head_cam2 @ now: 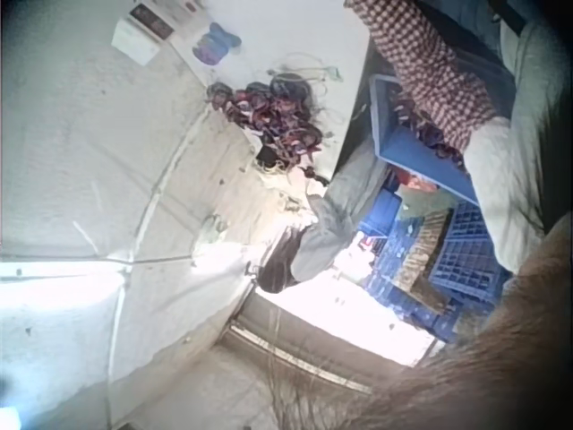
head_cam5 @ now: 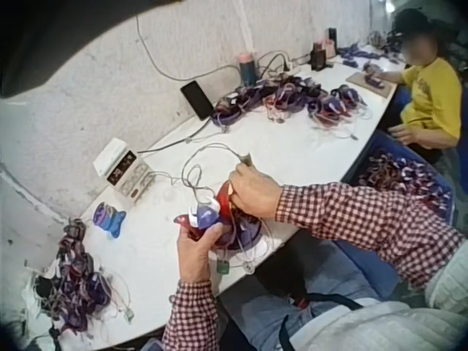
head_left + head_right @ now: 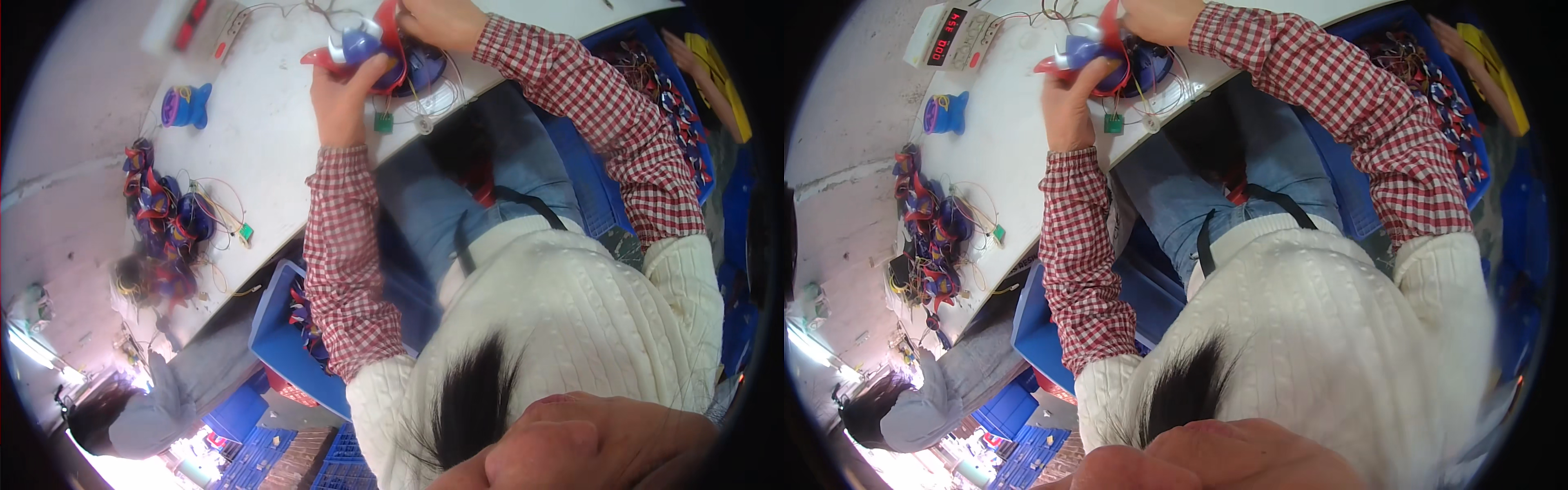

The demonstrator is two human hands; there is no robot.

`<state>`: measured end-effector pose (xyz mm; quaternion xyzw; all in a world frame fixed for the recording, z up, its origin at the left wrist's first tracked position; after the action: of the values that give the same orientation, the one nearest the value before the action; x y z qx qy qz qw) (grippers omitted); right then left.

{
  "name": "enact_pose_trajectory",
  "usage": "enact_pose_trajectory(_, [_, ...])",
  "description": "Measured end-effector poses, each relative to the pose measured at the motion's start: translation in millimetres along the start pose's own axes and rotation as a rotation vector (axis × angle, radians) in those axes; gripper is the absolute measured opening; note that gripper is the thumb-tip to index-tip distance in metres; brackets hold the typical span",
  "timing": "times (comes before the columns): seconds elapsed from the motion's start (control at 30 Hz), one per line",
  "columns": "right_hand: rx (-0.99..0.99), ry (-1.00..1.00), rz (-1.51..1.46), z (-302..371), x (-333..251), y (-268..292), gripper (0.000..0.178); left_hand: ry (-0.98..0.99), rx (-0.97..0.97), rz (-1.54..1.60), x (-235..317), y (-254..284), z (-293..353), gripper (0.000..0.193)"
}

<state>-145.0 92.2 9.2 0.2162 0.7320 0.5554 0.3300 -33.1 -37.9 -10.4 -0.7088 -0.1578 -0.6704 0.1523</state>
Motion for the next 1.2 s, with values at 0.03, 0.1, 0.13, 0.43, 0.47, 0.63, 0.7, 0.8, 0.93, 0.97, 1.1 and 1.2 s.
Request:
enact_pose_trajectory(0.03, [0.011, -0.023, -0.06, 0.7, 2.5, -2.3, 0.026, 0.019, 0.001, 0.005, -1.2, -2.0, -1.0, 0.055])
enact_pose_trajectory(0.1, [0.034, -0.067, -0.179, 1.5, 6.9, -7.4, 0.027, 0.056, 0.007, 0.014, -2.2, -4.5, -2.2, 0.059])
enact_pose_trajectory(0.13, [0.045, -0.087, -0.238, 1.9, 8.7, -10.1, 0.028, 0.073, 0.012, 0.018, -2.3, -5.0, -2.2, 0.061])
enact_pose_trajectory(0.43, [0.141, -0.122, -0.87, -5.6, 11.7, 16.0, 0.028, 0.156, -0.06, 0.284, 24.1, -11.5, 9.9, 0.068])
enact_pose_trajectory(0.47, [0.168, -0.043, -0.848, -7.1, 4.4, 24.9, 0.032, 0.18, -0.052, 0.344, 27.2, -10.4, 12.8, 0.069])
enact_pose_trajectory(0.63, [0.691, 0.158, -0.605, 6.3, -5.4, 62.9, 0.037, 0.108, 0.156, 0.529, 33.8, 0.8, 16.9, 0.048])
enact_pose_trajectory(0.7, [1.054, 0.738, 0.366, 61.1, -67.1, 86.1, 0.048, 0.129, 0.235, 0.556, 33.0, 8.2, 14.7, 0.039])
enact_pose_trajectory(0.8, [0.753, 0.73, -0.262, 111.7, -118.3, 85.4, 0.021, 0.228, 0.309, 0.612, 34.1, -2.9, 9.2, 0.021])
enact_pose_trajectory(0.93, [0.728, 0.604, -0.246, 106.3, -114.8, 58.8, 0.023, 0.153, 0.367, 0.548, 43.1, -0.8, 21.2, 0.041])
enact_pose_trajectory(0.97, [0.717, 0.564, -0.244, 104.4, -111.6, 54.3, 0.024, 0.129, 0.389, 0.526, 43.9, 1.2, 24.2, 0.05])
enact_pose_trajectory(1.1, [0.564, 0.465, -0.572, 105.9, -96.7, 55.6, 0.025, 0.078, 0.418, 0.518, 49.4, 8.7, 31.5, 0.048])
enact_pose_trajectory(1.2, [0.448, 0.376, -0.804, 106.7, -90.0, 51.5, 0.024, 0.049, 0.439, 0.502, 45.4, 20.7, 35.3, 0.046])
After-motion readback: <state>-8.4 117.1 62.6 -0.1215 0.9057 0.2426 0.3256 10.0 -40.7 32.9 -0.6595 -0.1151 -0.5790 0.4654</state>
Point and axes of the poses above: each hand's wrist, its own z-axis away from the middle knuckle, its own y-axis out of the back of the hand, x = y × z, the point moved 6 cm from there along -z, towards the middle knuckle, and after that the axes turned 8 degrees about x, right-handed, at the moved point
